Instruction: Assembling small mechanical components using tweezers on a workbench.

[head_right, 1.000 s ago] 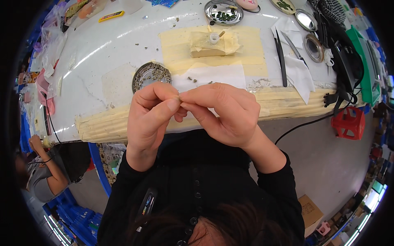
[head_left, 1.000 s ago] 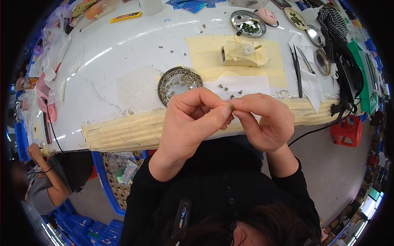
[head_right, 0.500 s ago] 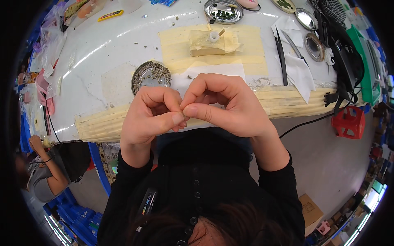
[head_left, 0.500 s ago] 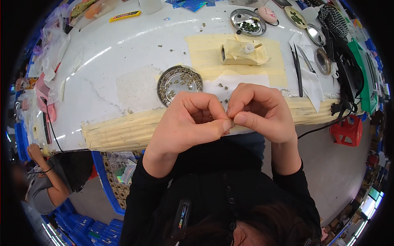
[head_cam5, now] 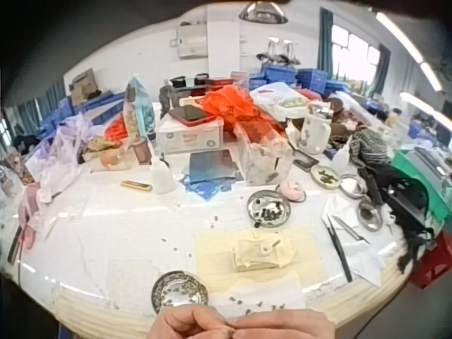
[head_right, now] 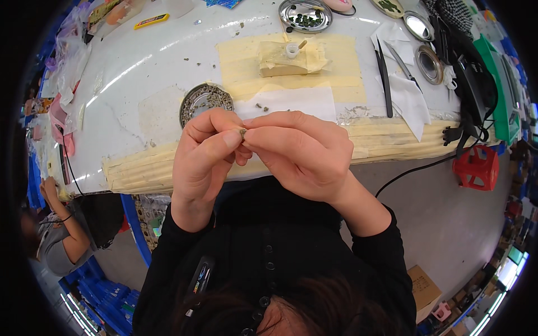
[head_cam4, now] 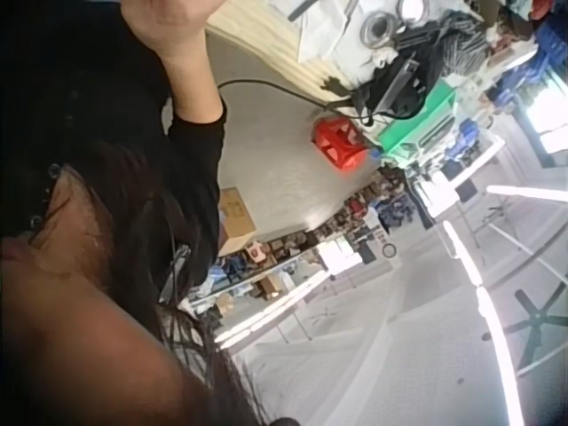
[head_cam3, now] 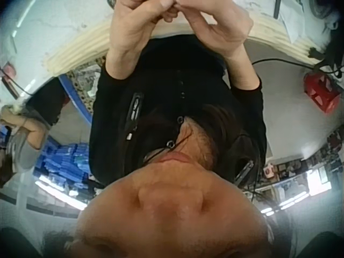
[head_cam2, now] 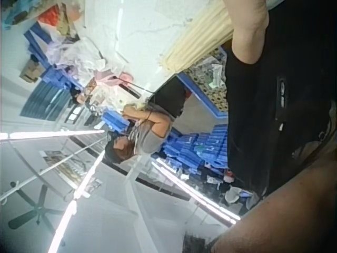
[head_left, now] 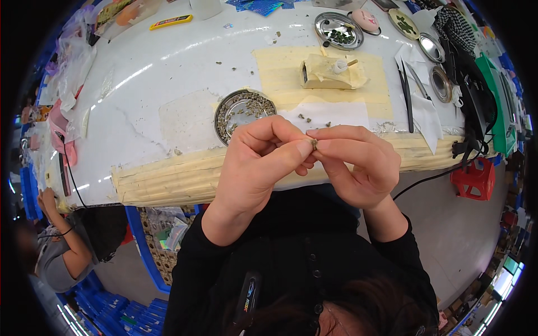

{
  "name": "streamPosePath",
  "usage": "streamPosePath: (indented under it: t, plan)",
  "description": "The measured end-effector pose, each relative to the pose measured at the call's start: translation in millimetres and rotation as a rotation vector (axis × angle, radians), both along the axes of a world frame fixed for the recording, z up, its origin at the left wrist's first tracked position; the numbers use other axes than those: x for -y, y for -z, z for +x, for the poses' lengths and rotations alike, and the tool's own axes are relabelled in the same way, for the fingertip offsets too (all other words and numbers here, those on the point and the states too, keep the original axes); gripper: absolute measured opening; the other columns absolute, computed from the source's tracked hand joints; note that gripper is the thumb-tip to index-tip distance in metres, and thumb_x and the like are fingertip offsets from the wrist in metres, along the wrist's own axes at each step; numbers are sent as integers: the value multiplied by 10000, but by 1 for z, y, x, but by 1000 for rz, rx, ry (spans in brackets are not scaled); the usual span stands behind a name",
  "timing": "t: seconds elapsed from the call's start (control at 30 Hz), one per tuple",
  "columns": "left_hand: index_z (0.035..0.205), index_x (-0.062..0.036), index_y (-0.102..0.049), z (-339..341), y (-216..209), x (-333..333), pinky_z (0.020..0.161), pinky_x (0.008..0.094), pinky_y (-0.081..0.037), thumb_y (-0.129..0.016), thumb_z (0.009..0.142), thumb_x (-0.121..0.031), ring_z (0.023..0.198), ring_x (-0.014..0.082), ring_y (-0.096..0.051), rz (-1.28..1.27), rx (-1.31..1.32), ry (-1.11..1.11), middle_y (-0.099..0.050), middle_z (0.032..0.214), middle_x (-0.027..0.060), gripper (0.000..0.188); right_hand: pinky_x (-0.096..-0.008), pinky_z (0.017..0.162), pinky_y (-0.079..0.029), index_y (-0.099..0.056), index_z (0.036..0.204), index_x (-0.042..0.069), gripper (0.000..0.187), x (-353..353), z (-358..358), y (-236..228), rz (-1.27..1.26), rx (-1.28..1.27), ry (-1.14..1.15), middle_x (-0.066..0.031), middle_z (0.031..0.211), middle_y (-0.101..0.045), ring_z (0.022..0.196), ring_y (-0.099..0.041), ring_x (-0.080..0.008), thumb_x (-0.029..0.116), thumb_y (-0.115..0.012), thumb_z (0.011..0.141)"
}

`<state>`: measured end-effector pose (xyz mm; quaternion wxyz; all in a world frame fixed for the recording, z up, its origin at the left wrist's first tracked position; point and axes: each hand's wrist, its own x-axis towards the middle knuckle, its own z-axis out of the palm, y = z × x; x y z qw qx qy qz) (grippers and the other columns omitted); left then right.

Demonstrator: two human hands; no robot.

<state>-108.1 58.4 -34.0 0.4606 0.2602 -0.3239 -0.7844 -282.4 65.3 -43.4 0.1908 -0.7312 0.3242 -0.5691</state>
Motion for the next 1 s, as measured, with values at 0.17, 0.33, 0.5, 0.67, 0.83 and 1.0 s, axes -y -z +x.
streamPosePath:
  t: [0.17, 0.33, 0.5, 0.67, 0.83, 1.0]
  plan:
    - [868, 0, -639, -1, -2, -1, 670, 230, -500, -641, 895, -43, 724, 87, -609, -38, 52, -7, -671, 808, 69, 50, -249, 602, -539, -685, 956, -1, 227, 0, 1, 1, 29, 65, -1, -126, 847, -708, 699, -700, -205, -63, -750, 747]
    - [858, 2, -643, 2, -2, 0, 643, 216, -485, -663, 878, -45, 710, 77, -605, -66, 91, 29, -665, 784, 57, 55, -252, 628, -530, -683, 958, -4, 186, 1, -5, -8, 138, 6, -60, -115, 817, -690, 702, -687, -191, -55, -718, 783]
    - [839, 7, -643, 12, -6, 6, 600, 194, -452, -686, 843, -24, 682, 45, -580, -60, 190, 186, -660, 771, 36, 53, -241, 678, -523, -677, 949, -15, 109, 2, -16, -14, 520, 192, -319, -90, 827, -684, 738, -675, -147, -28, -670, 841]
    - [831, 7, -640, 10, -6, 7, 583, 184, -433, -687, 831, -11, 676, 30, -566, -64, 208, 175, -655, 773, 27, 51, -241, 680, -529, -672, 937, -21, 90, 2, -18, -15, 499, 142, -294, -81, 835, -688, 748, -675, -137, -26, -667, 848]
    - [843, 7, -636, 7, -2, 4, 591, 191, -439, -678, 856, -20, 677, 42, -568, -50, 129, 96, -651, 767, 32, 51, -253, 694, -544, -674, 920, -16, 117, 1, -11, -13, 338, 124, -209, -92, 847, -694, 763, -688, -155, -35, -711, 812]
    - [853, 7, -638, 1, -2, 0, 599, 204, -449, -654, 884, -31, 678, 55, -572, -79, 92, 7, -651, 765, 49, 52, -266, 709, -553, -681, 921, -7, 174, -3, -6, -8, 226, 108, -118, -111, 875, -706, 782, -703, -191, -62, -739, 766]
